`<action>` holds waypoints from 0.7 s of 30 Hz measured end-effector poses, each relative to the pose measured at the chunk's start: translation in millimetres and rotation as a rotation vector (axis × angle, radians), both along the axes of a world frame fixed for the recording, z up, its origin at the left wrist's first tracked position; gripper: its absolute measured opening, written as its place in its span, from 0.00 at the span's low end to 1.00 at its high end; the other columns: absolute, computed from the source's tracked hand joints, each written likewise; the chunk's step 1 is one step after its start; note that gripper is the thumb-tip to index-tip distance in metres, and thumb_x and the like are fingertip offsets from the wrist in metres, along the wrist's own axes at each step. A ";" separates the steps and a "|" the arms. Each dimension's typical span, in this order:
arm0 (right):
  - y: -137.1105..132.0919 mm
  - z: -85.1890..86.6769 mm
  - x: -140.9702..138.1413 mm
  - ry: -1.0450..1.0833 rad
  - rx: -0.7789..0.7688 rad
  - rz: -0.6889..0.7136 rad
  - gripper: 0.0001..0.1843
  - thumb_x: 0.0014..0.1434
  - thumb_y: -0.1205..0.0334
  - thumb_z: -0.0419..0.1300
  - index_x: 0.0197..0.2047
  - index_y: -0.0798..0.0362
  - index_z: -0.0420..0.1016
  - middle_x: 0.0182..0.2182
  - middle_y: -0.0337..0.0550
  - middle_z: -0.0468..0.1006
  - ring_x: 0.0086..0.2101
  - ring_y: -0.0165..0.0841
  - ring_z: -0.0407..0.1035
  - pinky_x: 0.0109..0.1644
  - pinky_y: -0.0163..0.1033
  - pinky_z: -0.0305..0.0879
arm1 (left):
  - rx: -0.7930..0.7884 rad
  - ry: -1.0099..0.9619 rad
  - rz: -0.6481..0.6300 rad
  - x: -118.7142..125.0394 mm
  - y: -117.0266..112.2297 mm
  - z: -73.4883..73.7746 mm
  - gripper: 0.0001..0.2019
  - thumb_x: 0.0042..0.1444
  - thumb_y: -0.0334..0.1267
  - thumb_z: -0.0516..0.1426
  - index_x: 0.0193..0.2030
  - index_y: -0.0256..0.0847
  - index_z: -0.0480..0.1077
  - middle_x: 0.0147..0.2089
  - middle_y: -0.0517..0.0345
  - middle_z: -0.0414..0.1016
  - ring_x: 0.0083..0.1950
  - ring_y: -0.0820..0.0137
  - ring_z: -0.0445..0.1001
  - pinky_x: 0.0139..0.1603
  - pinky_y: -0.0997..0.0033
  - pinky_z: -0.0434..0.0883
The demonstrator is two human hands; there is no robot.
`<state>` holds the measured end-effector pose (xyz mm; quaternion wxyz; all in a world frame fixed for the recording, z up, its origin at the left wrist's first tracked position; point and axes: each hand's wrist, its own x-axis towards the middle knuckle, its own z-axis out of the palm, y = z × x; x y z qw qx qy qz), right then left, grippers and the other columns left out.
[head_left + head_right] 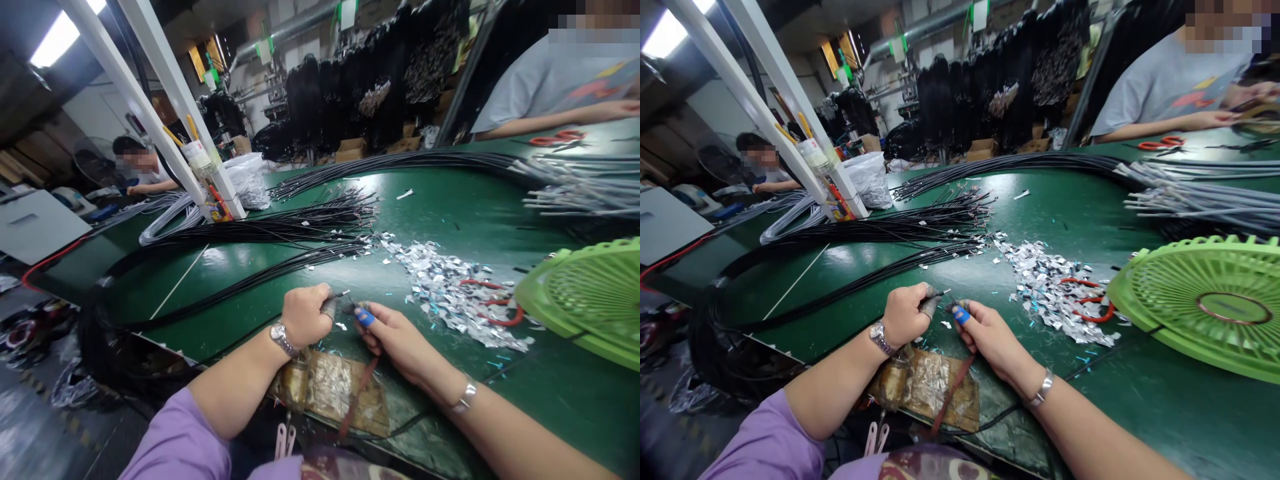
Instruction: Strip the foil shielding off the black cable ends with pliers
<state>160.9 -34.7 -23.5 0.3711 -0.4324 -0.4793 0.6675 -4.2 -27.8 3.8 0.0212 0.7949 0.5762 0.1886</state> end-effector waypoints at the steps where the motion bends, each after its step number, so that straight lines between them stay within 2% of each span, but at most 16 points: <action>1: -0.3 0.4 0.2 0.003 0.001 0.000 0.25 0.45 0.37 0.62 0.24 0.52 0.63 0.15 0.29 0.59 0.16 0.22 0.50 0.18 0.30 0.46 | 0.007 0.017 0.001 -0.2 0.0 0.0 0.07 0.51 0.35 0.54 0.35 0.41 0.72 0.30 0.55 0.76 0.33 0.68 0.74 0.32 0.72 0.65; 11: -0.7 0.6 -0.8 0.080 -0.089 -0.002 0.24 0.43 0.40 0.65 0.23 0.53 0.64 0.15 0.29 0.60 0.16 0.21 0.49 0.17 0.29 0.45 | 0.028 0.159 -0.037 1.4 -3.7 -1.2 0.08 0.48 0.33 0.53 0.35 0.41 0.72 0.31 0.53 0.76 0.34 0.65 0.74 0.32 0.70 0.64; 21: -2.0 3.6 -0.5 0.201 -0.204 0.007 0.25 0.40 0.42 0.68 0.25 0.53 0.64 0.18 0.30 0.63 0.16 0.20 0.49 0.16 0.28 0.42 | 0.018 0.157 -0.050 1.9 -3.8 -0.9 0.06 0.48 0.33 0.53 0.33 0.41 0.70 0.32 0.53 0.76 0.34 0.66 0.73 0.33 0.71 0.65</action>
